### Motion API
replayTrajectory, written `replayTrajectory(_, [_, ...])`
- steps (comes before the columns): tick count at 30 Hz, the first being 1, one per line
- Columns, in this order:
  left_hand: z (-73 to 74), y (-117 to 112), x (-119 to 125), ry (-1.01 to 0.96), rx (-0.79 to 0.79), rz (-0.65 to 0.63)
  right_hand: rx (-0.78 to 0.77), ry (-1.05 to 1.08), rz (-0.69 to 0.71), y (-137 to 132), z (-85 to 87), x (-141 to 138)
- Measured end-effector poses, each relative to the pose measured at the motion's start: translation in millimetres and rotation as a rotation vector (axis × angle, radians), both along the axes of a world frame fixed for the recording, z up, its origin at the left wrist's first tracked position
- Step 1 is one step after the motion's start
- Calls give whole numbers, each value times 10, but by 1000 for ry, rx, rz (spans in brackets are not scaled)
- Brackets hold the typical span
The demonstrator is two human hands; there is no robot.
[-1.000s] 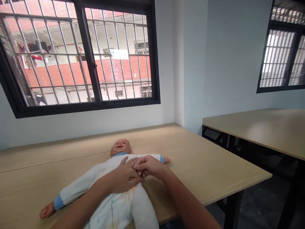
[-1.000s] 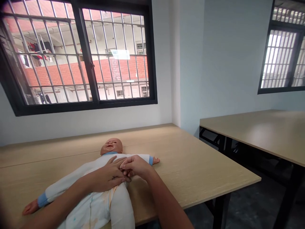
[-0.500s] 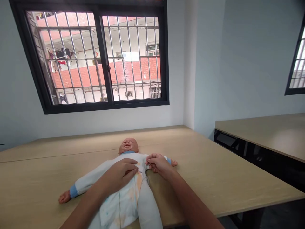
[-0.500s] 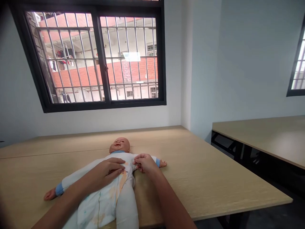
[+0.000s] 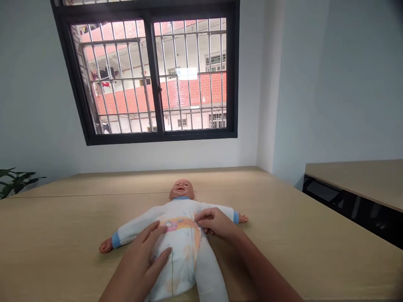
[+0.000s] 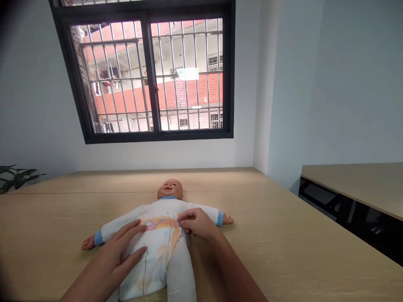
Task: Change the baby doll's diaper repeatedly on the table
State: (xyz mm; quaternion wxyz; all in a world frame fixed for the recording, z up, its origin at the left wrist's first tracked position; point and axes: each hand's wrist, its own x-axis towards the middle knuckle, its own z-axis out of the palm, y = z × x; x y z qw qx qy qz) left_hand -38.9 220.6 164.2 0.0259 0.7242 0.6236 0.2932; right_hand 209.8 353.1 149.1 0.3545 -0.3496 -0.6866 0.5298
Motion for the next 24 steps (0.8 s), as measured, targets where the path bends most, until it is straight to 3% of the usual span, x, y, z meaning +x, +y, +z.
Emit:
replayTrajectory(5, [-266, -158, -61, -94, -12, 83, 27, 55, -54, -84, 2, -127])
replayTrajectory(8, [-298, -183, 8, -69, 29, 106, 37, 54, 11, -127, -6, -175])
replayTrajectory(11, [-294, -202, 76, 16, 42, 150, 47, 55, -23, -152, 23, -187])
replayTrajectory(14, [-305, -199, 80, 135, 57, 189, 127, 90, -106, -148, 140, -240])
replayTrajectory(17, [-346, -147, 22, 268, 109, 156, 298, 70, -99, -119, 360, -421])
replayTrajectory(20, [-384, -70, -46, 364, 177, 85, 442, -127, 37, -75, 627, -729])
replayTrajectory(24, [-384, 7, -95, 359, 119, 37, 552, -628, 241, 1, 891, -1190])
